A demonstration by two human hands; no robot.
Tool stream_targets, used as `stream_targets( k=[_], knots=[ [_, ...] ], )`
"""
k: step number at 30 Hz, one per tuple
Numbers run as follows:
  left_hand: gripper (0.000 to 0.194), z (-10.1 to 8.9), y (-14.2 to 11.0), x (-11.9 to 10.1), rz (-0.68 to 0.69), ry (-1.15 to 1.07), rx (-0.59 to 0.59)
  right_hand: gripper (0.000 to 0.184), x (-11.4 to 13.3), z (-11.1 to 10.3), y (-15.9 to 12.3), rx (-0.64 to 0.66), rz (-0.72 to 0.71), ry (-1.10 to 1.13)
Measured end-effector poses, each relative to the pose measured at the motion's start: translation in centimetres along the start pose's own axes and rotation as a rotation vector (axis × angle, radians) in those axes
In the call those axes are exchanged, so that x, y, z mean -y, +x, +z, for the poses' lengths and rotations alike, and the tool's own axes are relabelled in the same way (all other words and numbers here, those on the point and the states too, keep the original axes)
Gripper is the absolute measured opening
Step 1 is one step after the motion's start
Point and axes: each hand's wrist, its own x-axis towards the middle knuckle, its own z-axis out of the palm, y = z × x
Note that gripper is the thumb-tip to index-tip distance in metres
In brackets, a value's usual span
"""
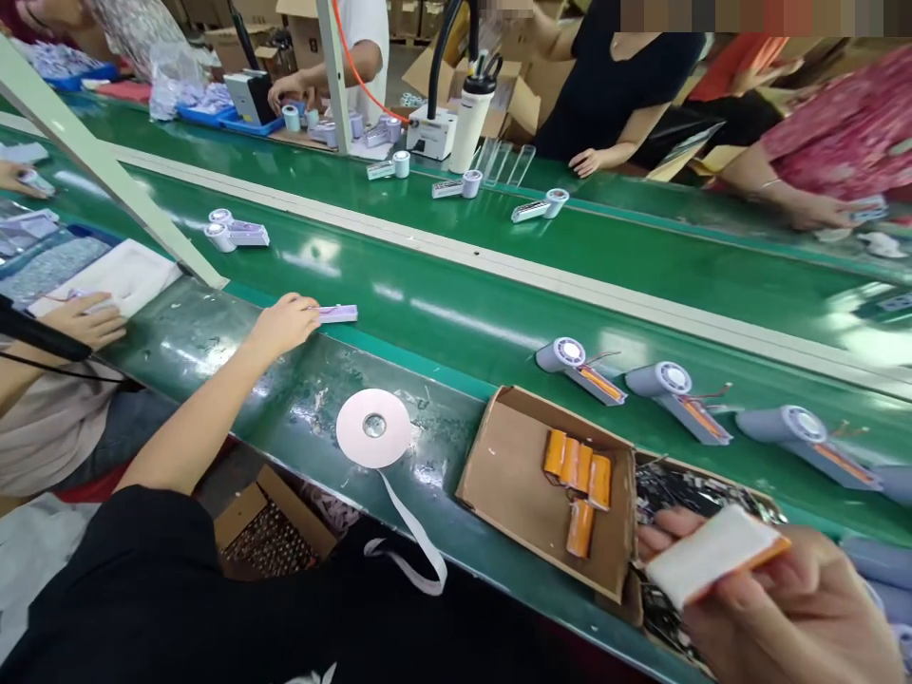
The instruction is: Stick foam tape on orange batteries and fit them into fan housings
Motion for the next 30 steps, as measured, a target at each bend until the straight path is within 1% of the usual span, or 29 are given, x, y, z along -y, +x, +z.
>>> stream_targets(
  k=[1, 3, 4, 6, 7, 8, 9, 10, 12, 14, 15, 17, 20, 22, 26, 28, 30],
  knots=[
    [0.028, 0.5, 1.3, -1.0, 0.052, -0.016, 0.041, 0.024, 0.9, 0.8, 1.0, 0.007, -0.007, -0.002],
    [0.026, 1.9, 4.2, -3.6, 0.163, -0.042, 0.12, 0.031, 2.5, 3.3, 3.8, 0.093, -0.05, 0.029],
    [0.027, 2.8, 5.8, -5.0, 0.223, -0.052, 0.157, 0.037, 3.1, 4.9, 5.5, 0.174, -0.074, 0.058],
    [0.031, 4.6, 8.4, -7.7, 0.397, -0.062, 0.238, 0.046, 3.6, 8.6, 9.0, 0.373, -0.102, 0.102],
    [0.032, 5.3, 9.4, -8.9, 0.466, -0.067, 0.269, 0.048, 3.6, 10.6, 10.7, 0.453, -0.11, 0.112],
    [0.031, 5.8, 10.1, -9.9, 0.515, -0.068, 0.296, 0.05, 3.4, 12.5, 12.2, 0.507, -0.113, 0.117],
    [0.031, 6.2, 10.5, -10.8, 0.532, -0.066, 0.317, 0.052, 3.0, 14.2, 13.6, 0.545, -0.114, 0.12],
    [0.03, 6.5, 10.8, -11.6, 0.52, -0.054, 0.334, 0.054, 2.6, 15.8, 14.8, 0.569, -0.114, 0.117],
    [0.031, 6.8, 11.1, -12.9, 0.428, -0.004, 0.367, 0.054, 1.4, 18.4, 16.9, 0.604, -0.13, 0.083],
    [0.034, 6.9, 11.6, -13.9, 0.326, 0.043, 0.399, 0.052, -0.2, 19.9, 18.7, 0.619, -0.165, 0.003],
    [0.034, 6.9, 11.8, -14.4, 0.294, 0.054, 0.41, 0.051, -1.1, 20.4, 19.5, 0.619, -0.179, -0.045],
    [0.03, 6.9, 12.4, -14.9, 0.289, 0.045, 0.433, 0.05, -2.9, 20.6, 20.8, 0.601, -0.184, -0.127],
    [0.029, 6.6, 12.8, -14.9, 0.316, 0.004, 0.451, 0.054, -5.3, 20.0, 21.8, 0.584, -0.169, -0.202],
    [0.03, 6.5, 13.0, -14.5, 0.308, -0.019, 0.457, 0.056, -6.5, 19.6, 22.1, 0.6, -0.182, -0.252],
    [0.017, 6.3, 13.9, -13.8, 0.255, -0.073, 0.488, 0.046, -7.7, 19.4, 22.1, 0.633, -0.219, -0.335],
    [0.019, 6.2, 14.3, -13.6, 0.229, -0.1, 0.486, 0.043, -8.0, 19.4, 22.1, 0.644, -0.236, -0.334],
    [0.026, 6.2, 14.1, -13.5, 0.209, -0.118, 0.452, 0.041, -8.2, 19.4, 22.1, 0.651, -0.259, -0.344]
  ],
)
